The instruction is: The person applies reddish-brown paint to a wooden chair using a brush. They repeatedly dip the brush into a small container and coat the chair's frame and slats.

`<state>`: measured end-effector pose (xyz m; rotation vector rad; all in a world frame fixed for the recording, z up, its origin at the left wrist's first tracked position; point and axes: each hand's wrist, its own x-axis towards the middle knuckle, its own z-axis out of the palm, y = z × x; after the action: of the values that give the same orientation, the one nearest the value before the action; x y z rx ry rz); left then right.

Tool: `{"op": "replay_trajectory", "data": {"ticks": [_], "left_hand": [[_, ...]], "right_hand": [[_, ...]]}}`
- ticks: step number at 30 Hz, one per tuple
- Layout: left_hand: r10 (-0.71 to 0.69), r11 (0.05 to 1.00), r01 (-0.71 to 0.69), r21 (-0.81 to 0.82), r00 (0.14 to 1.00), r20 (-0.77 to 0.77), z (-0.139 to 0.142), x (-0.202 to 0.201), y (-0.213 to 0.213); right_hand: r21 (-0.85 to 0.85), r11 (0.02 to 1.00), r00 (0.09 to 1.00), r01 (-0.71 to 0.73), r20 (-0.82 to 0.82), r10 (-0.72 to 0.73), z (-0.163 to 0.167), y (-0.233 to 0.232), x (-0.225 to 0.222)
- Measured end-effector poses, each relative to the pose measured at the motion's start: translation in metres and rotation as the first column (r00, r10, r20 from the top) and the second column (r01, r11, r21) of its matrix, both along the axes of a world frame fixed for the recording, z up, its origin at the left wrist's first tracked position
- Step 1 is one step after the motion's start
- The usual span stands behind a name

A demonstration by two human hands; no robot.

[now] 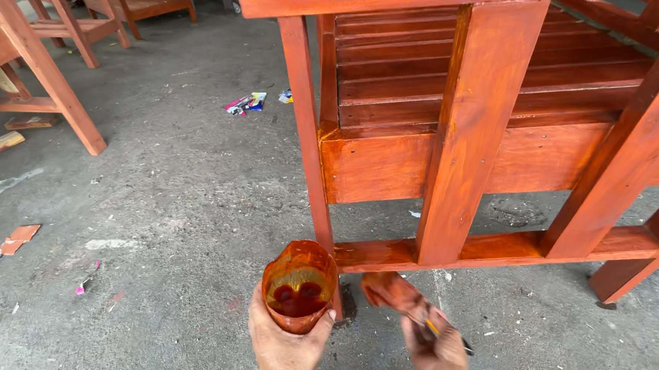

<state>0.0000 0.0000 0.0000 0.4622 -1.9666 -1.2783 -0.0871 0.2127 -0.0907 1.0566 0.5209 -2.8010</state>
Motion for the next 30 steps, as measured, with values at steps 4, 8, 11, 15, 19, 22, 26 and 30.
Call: {"op": "replay_trajectory", "data": {"ticks": [4,8,11,15,19,22,26,30], "left_hand": [[0.014,0.999,-0.016,-0.049,0.999,-0.036,0.010,-0.002,0.005],[0.036,0.999,-0.032,-0.041,0.996,0.088,0.016,-0.004,0.002],[0.005,0.998,-0.003,-0.059,0.999,0.034,0.015,-0.004,0.006],[0.003,0.999,-0.001,-0.044,0.998,0.055,0.009,-0.004,0.011],[0.030,0.994,-0.025,-0.111,0.999,0.041,0.001,0.004,0.015],[0.022,0.995,-0.020,-0.100,0.999,0.028,0.002,0.007,0.017],[0.001,1.000,-0.002,-0.018,1.000,-0.016,0.006,0.002,0.030],[-0.028,0.999,0.025,-0.028,0.993,-0.116,0.006,-0.004,0.048]], "right_hand": [[-0.049,0.999,1.000,-0.009,0.002,0.009,0.012,-0.040,-0.006],[0.136,0.986,0.991,-0.099,-0.070,0.110,0.014,-0.049,-0.007],[0.336,0.933,0.985,-0.128,-0.062,0.158,0.010,-0.042,-0.016],[0.745,0.627,0.902,-0.227,-0.082,0.423,0.001,-0.045,-0.026],[0.757,0.611,0.912,-0.231,-0.050,0.407,-0.003,-0.062,-0.020],[0.614,0.714,0.928,-0.337,0.088,0.362,0.008,-0.058,-0.028],[0.291,0.919,0.960,-0.266,-0.001,0.278,0.012,-0.038,-0.025],[0.055,0.971,0.960,-0.234,-0.143,0.240,-0.003,-0.027,-0.015]]}}
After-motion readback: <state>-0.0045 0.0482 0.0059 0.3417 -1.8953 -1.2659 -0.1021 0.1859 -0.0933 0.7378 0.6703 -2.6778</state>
